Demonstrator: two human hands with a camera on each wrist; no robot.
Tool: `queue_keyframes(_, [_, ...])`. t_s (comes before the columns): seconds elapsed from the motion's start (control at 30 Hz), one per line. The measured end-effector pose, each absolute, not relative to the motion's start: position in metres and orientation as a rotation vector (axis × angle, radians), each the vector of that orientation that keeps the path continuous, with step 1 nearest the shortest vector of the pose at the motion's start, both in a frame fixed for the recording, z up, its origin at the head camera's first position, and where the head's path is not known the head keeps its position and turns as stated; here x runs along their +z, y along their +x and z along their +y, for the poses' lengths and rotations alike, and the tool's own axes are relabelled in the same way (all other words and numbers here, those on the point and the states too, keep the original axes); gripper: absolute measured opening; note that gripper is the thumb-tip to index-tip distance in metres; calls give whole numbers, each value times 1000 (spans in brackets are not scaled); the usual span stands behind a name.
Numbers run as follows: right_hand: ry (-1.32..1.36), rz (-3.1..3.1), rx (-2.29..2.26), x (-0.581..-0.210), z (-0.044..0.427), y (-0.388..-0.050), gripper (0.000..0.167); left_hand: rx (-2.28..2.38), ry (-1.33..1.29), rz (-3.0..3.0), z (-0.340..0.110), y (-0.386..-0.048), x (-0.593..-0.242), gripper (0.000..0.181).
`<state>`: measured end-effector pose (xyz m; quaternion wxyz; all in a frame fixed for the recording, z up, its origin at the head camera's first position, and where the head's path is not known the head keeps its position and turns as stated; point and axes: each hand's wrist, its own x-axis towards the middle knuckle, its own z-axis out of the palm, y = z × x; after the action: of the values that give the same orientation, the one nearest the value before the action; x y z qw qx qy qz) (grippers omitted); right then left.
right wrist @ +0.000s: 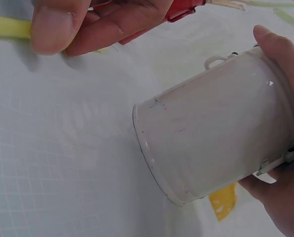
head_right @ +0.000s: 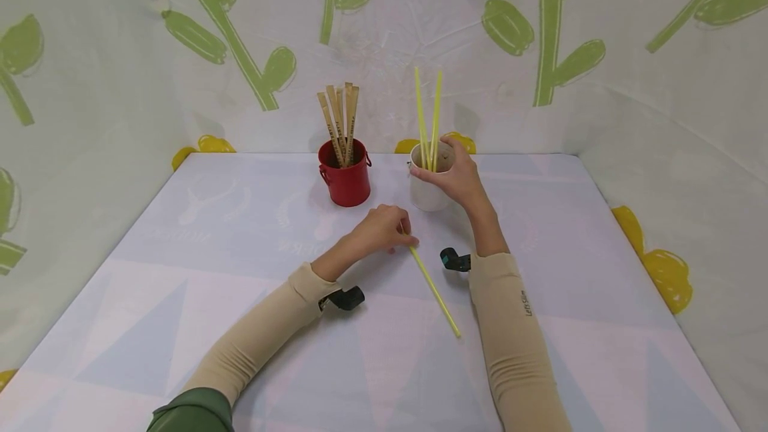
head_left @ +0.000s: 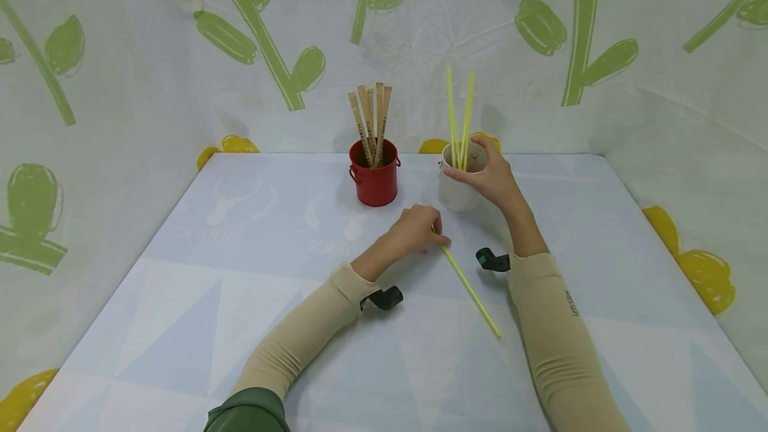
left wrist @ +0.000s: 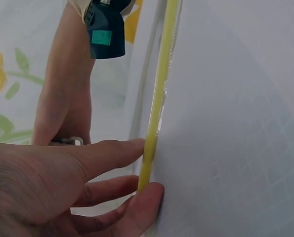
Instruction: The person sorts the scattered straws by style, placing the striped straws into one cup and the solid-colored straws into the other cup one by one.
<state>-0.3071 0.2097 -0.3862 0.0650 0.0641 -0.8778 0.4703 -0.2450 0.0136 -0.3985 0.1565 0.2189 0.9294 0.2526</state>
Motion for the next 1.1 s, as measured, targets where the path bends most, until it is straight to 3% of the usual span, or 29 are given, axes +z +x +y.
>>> queue_keyframes(0.27, [189, -2652, 1416, -387, 210, -307, 94, 744, 593, 2618, 11, -246, -398, 19])
queue_keyframes(1.1, [183, -2660, 1409, -385, 210, -306, 95, 712, 539, 2566, 7, -249, -394, 44])
